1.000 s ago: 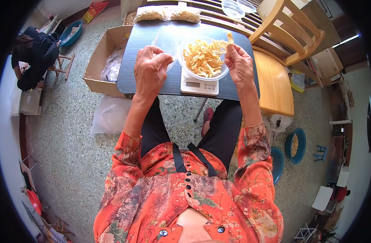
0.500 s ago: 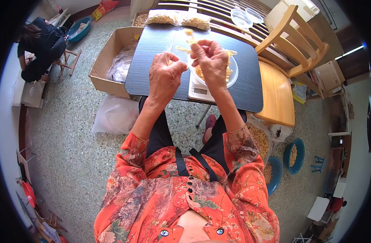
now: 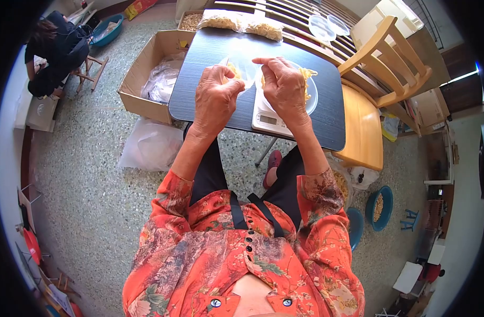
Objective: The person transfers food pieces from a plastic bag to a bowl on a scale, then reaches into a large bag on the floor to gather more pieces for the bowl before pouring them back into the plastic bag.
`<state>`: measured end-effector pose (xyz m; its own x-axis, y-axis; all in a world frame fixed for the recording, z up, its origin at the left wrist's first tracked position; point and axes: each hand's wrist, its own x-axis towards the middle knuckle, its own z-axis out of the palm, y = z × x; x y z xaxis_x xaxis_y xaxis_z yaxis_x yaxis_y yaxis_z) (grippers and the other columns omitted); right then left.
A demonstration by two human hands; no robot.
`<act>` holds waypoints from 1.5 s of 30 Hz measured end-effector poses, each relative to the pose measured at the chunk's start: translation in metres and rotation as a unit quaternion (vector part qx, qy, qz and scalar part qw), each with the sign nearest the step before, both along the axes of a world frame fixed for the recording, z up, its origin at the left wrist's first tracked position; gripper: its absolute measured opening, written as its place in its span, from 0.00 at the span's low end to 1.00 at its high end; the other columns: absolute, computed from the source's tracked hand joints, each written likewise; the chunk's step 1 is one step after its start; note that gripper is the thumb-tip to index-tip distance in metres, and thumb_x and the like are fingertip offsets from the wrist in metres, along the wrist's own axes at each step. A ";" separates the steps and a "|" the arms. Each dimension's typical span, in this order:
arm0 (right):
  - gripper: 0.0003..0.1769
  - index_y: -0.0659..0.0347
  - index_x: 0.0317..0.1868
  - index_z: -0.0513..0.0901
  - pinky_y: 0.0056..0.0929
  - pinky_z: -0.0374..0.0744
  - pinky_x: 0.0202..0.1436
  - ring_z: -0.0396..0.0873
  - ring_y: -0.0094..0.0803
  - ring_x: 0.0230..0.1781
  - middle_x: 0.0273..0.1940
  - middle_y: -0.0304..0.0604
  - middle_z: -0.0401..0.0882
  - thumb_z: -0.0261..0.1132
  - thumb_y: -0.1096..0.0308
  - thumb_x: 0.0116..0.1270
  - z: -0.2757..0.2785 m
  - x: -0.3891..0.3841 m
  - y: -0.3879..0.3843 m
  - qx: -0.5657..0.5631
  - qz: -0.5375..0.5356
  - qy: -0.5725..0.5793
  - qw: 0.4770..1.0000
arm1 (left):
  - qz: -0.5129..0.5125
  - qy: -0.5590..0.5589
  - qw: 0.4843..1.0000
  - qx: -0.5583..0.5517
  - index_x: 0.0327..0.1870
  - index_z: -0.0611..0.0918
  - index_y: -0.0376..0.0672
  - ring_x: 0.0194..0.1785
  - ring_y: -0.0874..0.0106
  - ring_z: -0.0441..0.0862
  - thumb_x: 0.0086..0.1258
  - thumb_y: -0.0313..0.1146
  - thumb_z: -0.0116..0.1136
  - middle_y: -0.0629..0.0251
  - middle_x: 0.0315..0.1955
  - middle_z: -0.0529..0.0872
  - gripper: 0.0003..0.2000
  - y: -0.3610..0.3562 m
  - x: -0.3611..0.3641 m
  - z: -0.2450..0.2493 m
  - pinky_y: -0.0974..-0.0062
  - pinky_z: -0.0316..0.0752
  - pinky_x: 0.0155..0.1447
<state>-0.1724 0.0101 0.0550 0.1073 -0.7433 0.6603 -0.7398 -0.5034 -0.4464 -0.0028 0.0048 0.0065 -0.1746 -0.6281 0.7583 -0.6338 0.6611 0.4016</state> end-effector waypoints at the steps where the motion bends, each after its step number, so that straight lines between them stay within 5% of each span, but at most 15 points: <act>1: 0.09 0.59 0.44 0.88 0.39 0.81 0.43 0.86 0.44 0.37 0.40 0.49 0.86 0.64 0.77 0.67 -0.001 -0.002 -0.001 -0.028 0.002 -0.007 1.000 | -0.004 -0.009 1.000 -0.016 0.35 0.90 0.46 0.45 0.64 0.79 0.55 0.26 0.73 0.65 0.38 0.82 0.07 -0.001 0.001 0.002 0.67 0.76 0.48; 6: 0.08 0.62 0.44 0.88 0.34 0.83 0.44 0.87 0.41 0.39 0.40 0.49 0.88 0.64 0.77 0.68 -0.007 -0.042 -0.006 -0.036 -0.088 -0.117 0.989 | -0.024 0.080 0.996 0.022 0.35 0.90 0.45 0.47 0.63 0.80 0.56 0.25 0.73 0.63 0.40 0.83 0.07 -0.005 0.007 -0.002 0.66 0.77 0.50; 12: 0.07 0.62 0.44 0.89 0.34 0.83 0.44 0.86 0.36 0.35 0.38 0.48 0.88 0.67 0.74 0.68 -0.019 -0.082 -0.008 0.025 -0.143 -0.109 0.983 | -0.030 0.086 0.995 0.051 0.35 0.91 0.44 0.45 0.65 0.80 0.56 0.26 0.74 0.66 0.36 0.83 0.07 -0.003 0.005 0.002 0.67 0.77 0.48; 18: 0.08 0.62 0.43 0.89 0.33 0.83 0.43 0.85 0.35 0.34 0.37 0.46 0.87 0.71 0.67 0.67 -0.032 -0.089 -0.008 0.067 -0.144 0.090 0.983 | -0.023 0.046 0.998 0.028 0.35 0.91 0.44 0.45 0.65 0.80 0.55 0.25 0.74 0.66 0.36 0.83 0.07 -0.001 -0.003 -0.001 0.67 0.76 0.48; 23: 0.19 0.56 0.47 0.88 0.40 0.84 0.46 0.87 0.40 0.40 0.39 0.47 0.87 0.73 0.51 0.63 -0.032 -0.067 -0.015 0.109 -0.209 0.182 0.955 | -0.030 0.033 0.999 0.027 0.35 0.90 0.44 0.45 0.64 0.80 0.55 0.24 0.73 0.66 0.36 0.83 0.07 0.001 -0.009 -0.001 0.68 0.76 0.49; 30: 0.13 0.57 0.44 0.88 0.38 0.85 0.43 0.88 0.39 0.36 0.35 0.46 0.88 0.72 0.59 0.64 -0.037 -0.061 -0.023 0.146 -0.243 0.233 0.930 | -0.027 0.028 0.999 0.028 0.35 0.90 0.44 0.45 0.64 0.80 0.55 0.24 0.74 0.65 0.36 0.83 0.07 0.003 -0.010 0.000 0.68 0.77 0.49; 36: 0.07 0.57 0.41 0.89 0.34 0.85 0.40 0.88 0.35 0.30 0.29 0.45 0.88 0.70 0.65 0.66 -0.042 -0.085 -0.017 0.093 -0.204 0.107 0.969 | -0.027 0.031 0.999 0.031 0.35 0.91 0.44 0.45 0.64 0.80 0.55 0.25 0.74 0.65 0.36 0.83 0.07 0.000 -0.008 -0.003 0.67 0.77 0.49; 39: 0.09 0.62 0.41 0.90 0.28 0.84 0.32 0.87 0.28 0.28 0.31 0.44 0.89 0.72 0.68 0.64 -0.040 -0.097 -0.012 0.114 -0.162 -0.133 0.971 | -0.027 0.029 0.999 0.035 0.36 0.91 0.42 0.45 0.65 0.80 0.57 0.26 0.73 0.64 0.36 0.84 0.06 0.002 -0.008 -0.002 0.68 0.76 0.50; 40: 0.09 0.62 0.41 0.90 0.28 0.84 0.32 0.87 0.28 0.28 0.31 0.44 0.89 0.72 0.68 0.64 -0.040 -0.101 -0.011 0.113 -0.162 -0.131 0.971 | -0.026 0.024 0.999 0.039 0.36 0.91 0.41 0.46 0.65 0.80 0.59 0.27 0.73 0.63 0.37 0.84 0.05 0.003 -0.008 -0.002 0.68 0.76 0.51; 42: 0.09 0.65 0.41 0.89 0.20 0.82 0.27 0.86 0.24 0.28 0.31 0.41 0.89 0.73 0.69 0.65 -0.035 -0.105 -0.005 0.173 -0.094 -0.370 0.908 | -0.028 0.030 0.998 0.046 0.36 0.91 0.41 0.46 0.65 0.80 0.59 0.26 0.73 0.63 0.37 0.84 0.06 0.004 -0.009 -0.002 0.68 0.76 0.51; 45: 0.11 0.66 0.45 0.87 0.12 0.80 0.25 0.84 0.19 0.28 0.33 0.40 0.88 0.74 0.69 0.66 -0.025 -0.100 0.003 0.207 -0.049 -0.465 0.859 | -0.029 0.028 0.998 0.041 0.36 0.91 0.42 0.46 0.65 0.80 0.58 0.26 0.73 0.64 0.38 0.84 0.06 0.004 -0.012 -0.003 0.68 0.76 0.51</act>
